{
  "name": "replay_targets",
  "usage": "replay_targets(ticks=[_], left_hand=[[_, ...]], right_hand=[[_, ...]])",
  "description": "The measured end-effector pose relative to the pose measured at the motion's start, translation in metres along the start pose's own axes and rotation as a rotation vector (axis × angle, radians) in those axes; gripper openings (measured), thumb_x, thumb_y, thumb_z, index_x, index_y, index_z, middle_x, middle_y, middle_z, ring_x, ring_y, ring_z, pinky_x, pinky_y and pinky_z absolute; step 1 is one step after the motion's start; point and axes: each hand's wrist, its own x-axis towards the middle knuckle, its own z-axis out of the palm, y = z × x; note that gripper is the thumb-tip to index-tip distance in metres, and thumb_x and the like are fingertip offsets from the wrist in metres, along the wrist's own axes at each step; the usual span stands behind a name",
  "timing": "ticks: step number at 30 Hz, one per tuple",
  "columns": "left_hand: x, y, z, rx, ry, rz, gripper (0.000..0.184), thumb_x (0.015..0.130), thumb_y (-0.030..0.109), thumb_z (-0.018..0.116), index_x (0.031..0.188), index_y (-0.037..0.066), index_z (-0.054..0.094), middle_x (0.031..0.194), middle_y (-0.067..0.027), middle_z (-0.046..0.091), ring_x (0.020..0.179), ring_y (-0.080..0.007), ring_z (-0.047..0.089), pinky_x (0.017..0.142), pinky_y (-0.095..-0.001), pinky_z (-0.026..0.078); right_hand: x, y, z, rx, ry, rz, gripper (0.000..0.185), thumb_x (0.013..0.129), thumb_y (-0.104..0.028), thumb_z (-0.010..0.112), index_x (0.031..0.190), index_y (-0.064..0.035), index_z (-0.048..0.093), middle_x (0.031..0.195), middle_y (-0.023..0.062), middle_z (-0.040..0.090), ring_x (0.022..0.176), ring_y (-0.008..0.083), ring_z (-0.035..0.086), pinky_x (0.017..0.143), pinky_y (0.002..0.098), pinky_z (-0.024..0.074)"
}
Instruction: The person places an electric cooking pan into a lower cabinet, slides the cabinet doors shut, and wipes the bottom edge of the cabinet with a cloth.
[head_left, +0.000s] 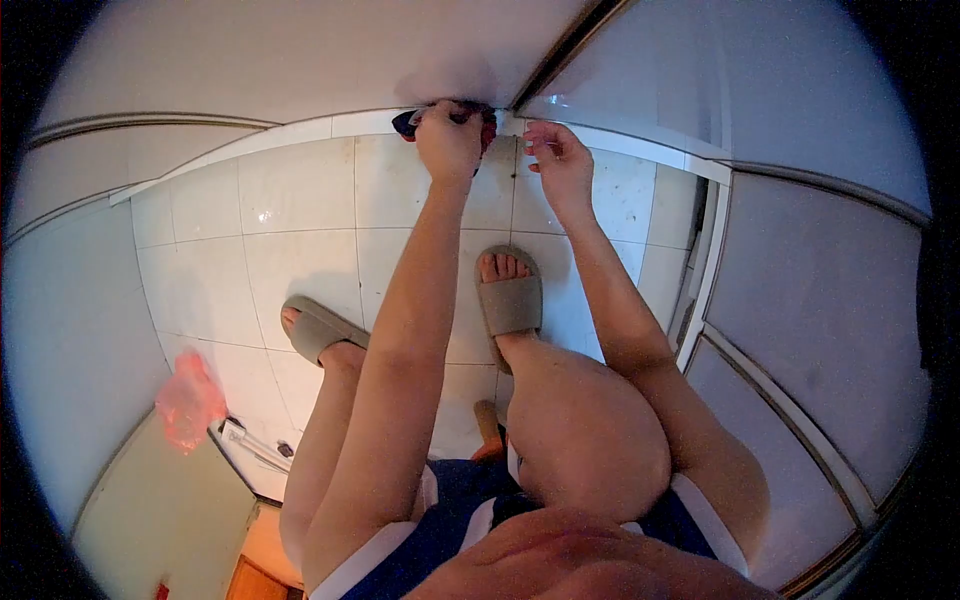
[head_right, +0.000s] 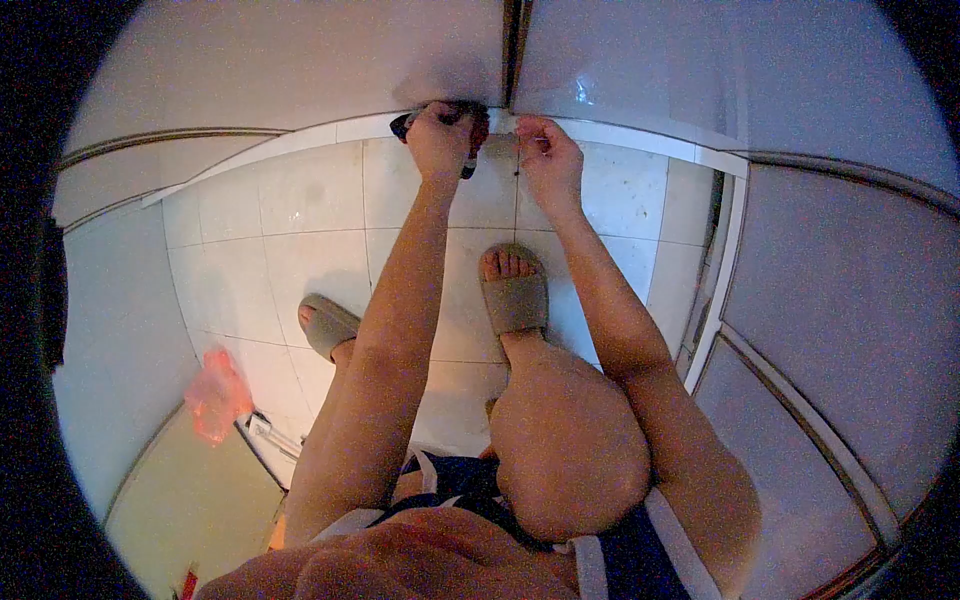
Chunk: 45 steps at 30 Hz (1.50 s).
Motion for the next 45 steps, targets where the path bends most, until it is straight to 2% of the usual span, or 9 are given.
replay_targets(ticks=[8, 21, 23, 27, 33, 35, 41, 43, 45], left_hand=[[-0.042, 0.01, 0.018, -0.066, -0.007, 0.245, 0.03, 0.078, 0.023, 0.064, 0.099, 0.001, 0.064, 0.1, -0.0193, 0.056, 0.089, -0.0354, 0.056, 0.074, -0.0417, 0.047], [-0.028, 0.003, 0.033, -0.17, -0.188, 0.148, 0.022, 0.077, 0.013, 0.058, 0.094, 0.001, 0.064, 0.091, -0.0201, 0.057, 0.089, -0.0365, 0.055, 0.077, -0.0407, 0.046], [-0.027, -0.011, 0.046, -0.627, -0.267, -0.001, 0.019, 0.082, 0.01, 0.059, 0.093, -0.005, 0.06, 0.086, -0.0147, 0.057, 0.079, -0.0257, 0.06, 0.066, -0.0357, 0.049], [-0.029, 0.001, 0.029, -0.524, -0.219, 0.07, 0.018, 0.083, 0.007, 0.057, 0.096, -0.006, 0.06, 0.089, -0.0111, 0.057, 0.078, -0.0195, 0.059, 0.063, -0.0301, 0.049], [-0.035, 0.045, -0.019, -0.823, -0.307, -0.061, 0.019, 0.084, 0.005, 0.057, 0.099, -0.005, 0.06, 0.094, -0.0098, 0.057, 0.077, -0.0169, 0.059, 0.064, -0.0256, 0.048], [-0.034, 0.057, -0.035, -0.924, -0.379, -0.122, 0.016, 0.084, 0.003, 0.056, 0.098, -0.004, 0.06, 0.092, -0.0045, 0.053, 0.088, -0.0115, 0.054, 0.078, -0.0242, 0.046], [-0.041, 0.091, -0.088, -1.566, -0.277, -0.06, 0.017, 0.081, 0.0, 0.056, 0.098, -0.004, 0.06, 0.102, -0.0056, 0.056, 0.094, -0.0151, 0.055, 0.082, -0.0273, 0.046], [-0.041, 0.058, -0.094, -1.925, -0.398, -0.167, 0.037, 0.087, 0.021, 0.045, 0.119, 0.002, 0.049, 0.112, -0.0129, 0.055, 0.101, -0.0261, 0.055, 0.089, -0.0415, 0.044], [-0.049, 0.013, -0.092, -2.081, -0.391, -0.177, 0.046, 0.087, 0.032, 0.04, 0.124, 0.004, 0.043, 0.115, -0.0145, 0.054, 0.103, -0.0286, 0.053, 0.091, -0.0417, 0.043]], right_hand=[[-0.001, -0.005, -0.001, -0.037, -0.021, 0.042, 0.02, 0.089, -0.002, 0.047, 0.105, -0.0046, 0.058, 0.097, 0.0041, 0.062, 0.08, 0.0119, 0.06, 0.062, 0.0243, 0.049], [-0.001, -0.004, -0.002, 0.059, 0.026, 0.017, 0.02, 0.086, -0.001, 0.052, 0.104, -0.0022, 0.058, 0.091, 0.0048, 0.064, 0.075, 0.0124, 0.061, 0.06, 0.0239, 0.0492], [-0.002, -0.005, -0.002, 0.096, 0.03, 0.024, 0.02, 0.086, -0.001, 0.052, 0.105, -0.0026, 0.058, 0.091, 0.0045, 0.064, 0.075, 0.0121, 0.061, 0.059, 0.0239, 0.0491], [-0.002, -0.012, -0.005, 0.063, 0.051, -0.009, 0.021, 0.086, 0.001, 0.049, 0.105, -0.0031, 0.058, 0.091, 0.0043, 0.063, 0.077, 0.0124, 0.062, 0.059, 0.0245, 0.0495], [-0.006, -0.019, -0.003, 0.1, 0.104, -0.005, 0.023, 0.086, 0.003, 0.046, 0.106, -0.0027, 0.056, 0.092, 0.0047, 0.062, 0.078, 0.0124, 0.06, 0.06, 0.0245, 0.0493], [-0.009, -0.025, 0.0, 0.091, 0.127, 0.001, 0.023, 0.087, 0.002, 0.045, 0.107, -0.0019, 0.056, 0.094, 0.005, 0.061, 0.079, 0.0119, 0.059, 0.062, 0.024, 0.0487], [-0.009, -0.03, -0.007, 0.064, 0.243, -0.392, 0.022, 0.088, 0.004, 0.043, 0.106, -0.0015, 0.055, 0.092, 0.0063, 0.061, 0.075, 0.0126, 0.058, 0.06, 0.0245, 0.0489], [-0.016, -0.044, -0.016, 0.234, 0.17, -0.153, 0.023, 0.087, 0.003, 0.044, 0.106, -0.002, 0.055, 0.092, 0.0058, 0.061, 0.072, 0.0112, 0.056, 0.059, 0.0234, 0.0476], [-0.016, -0.041, -0.017, 0.251, 0.168, -0.153, 0.023, 0.087, 0.003, 0.044, 0.107, -0.0028, 0.055, 0.092, 0.0047, 0.061, 0.071, 0.0102, 0.055, 0.057, 0.0225, 0.0464]])
